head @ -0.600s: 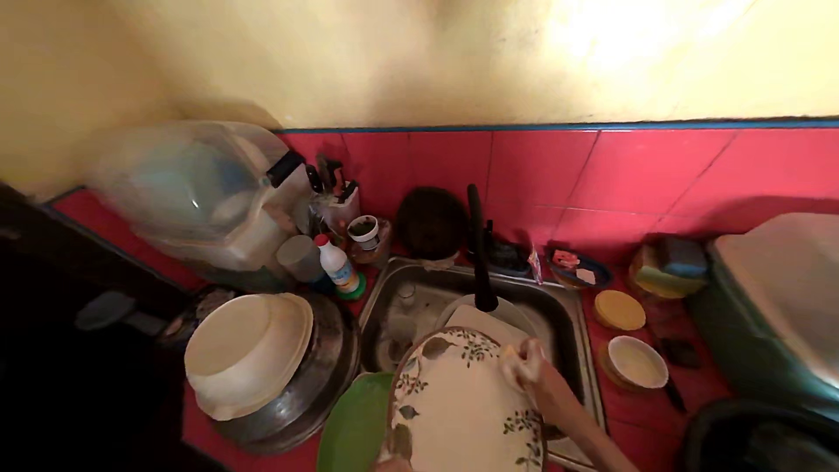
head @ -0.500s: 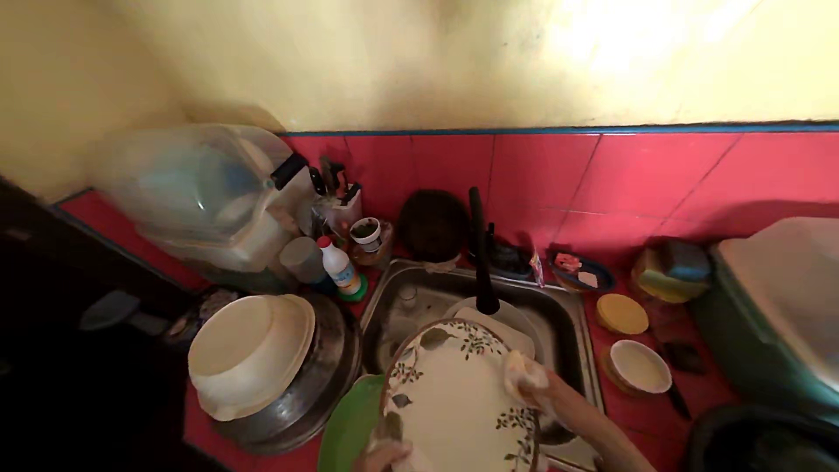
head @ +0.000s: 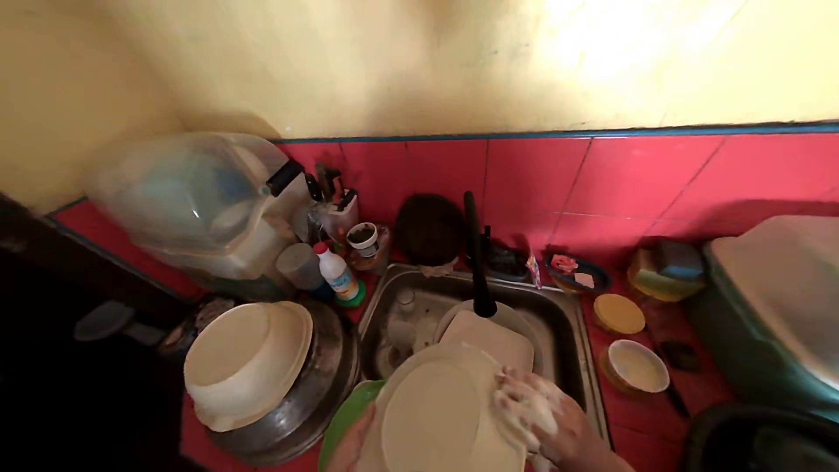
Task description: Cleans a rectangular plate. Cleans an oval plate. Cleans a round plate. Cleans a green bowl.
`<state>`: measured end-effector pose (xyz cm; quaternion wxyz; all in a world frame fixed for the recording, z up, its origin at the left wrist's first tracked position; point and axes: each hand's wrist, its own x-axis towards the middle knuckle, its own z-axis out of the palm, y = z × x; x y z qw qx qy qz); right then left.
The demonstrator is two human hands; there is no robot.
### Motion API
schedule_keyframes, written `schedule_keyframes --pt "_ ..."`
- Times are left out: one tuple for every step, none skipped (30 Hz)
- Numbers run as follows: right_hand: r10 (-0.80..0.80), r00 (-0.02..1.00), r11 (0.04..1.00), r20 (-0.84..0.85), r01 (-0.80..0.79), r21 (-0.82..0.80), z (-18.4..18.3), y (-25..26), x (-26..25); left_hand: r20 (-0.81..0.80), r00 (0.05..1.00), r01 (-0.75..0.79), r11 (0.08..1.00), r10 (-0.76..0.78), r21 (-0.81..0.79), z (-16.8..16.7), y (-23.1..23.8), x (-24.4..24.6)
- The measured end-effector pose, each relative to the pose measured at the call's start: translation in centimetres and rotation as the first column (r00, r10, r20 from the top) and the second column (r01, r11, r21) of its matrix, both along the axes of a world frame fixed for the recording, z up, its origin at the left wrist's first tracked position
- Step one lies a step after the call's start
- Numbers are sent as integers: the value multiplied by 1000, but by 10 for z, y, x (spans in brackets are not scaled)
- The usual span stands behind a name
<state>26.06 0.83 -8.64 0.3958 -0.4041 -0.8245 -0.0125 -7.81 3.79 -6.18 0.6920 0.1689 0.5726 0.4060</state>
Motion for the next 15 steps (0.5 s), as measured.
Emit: schedule_keyframes --pt "-16 999 997 46 19 -73 -4 0 6 -113 992 -44 998 50 52 2 -2 0" --pt "-36 997 984 66 47 -171 -7 0 11 -210 971 -91 988 117 127 -1 -3 -1" --pt "-52 997 956 59 67 -284 -8 -1 13 -281 941 -137 972 188 193 -4 -4 -1" --pt "-71 997 913 33 78 -401 -5 -1 10 -346 907 -158 956 239 246 -3 -5 1" --pt "-72 997 857 28 76 -510 2 -3 0 -396 877 -170 947 272 273 0 -6 4" --pt "-39 998 804 48 60 -592 11 -6 -17 -439 849 -181 943 293 279 4 -8 10" --pt "13 998 814 64 27 -581 13 -11 -38 -462 839 -174 945 289 275 9 -12 19" --pt "74 995 842 67 -26 -539 12 -17 -60 -459 845 -157 948 274 276 13 -18 31" --pt "139 989 863 58 -93 -496 10 -20 -80 -437 860 -142 947 262 289 14 -23 44" --pt "171 985 879 35 -136 -457 9 -20 -96 -415 874 -126 943 253 309 13 -27 57" --pt "151 988 883 23 -125 -452 10 -17 -107 -404 881 -114 938 248 326 13 -32 67" --pt "89 996 859 29 -62 -508 15 -12 -112 -382 894 -104 939 233 329 14 -38 74" --pt "18 997 814 71 27 -580 20 -2 -110 -362 904 -103 939 226 329 13 -43 76" --pt "-46 991 751 126 117 -649 20 14 -103 -336 911 -124 937 238 328 13 -46 75" --pt "-105 981 696 165 191 -693 15 31 -92 -305 911 -175 929 278 325 12 -46 71"
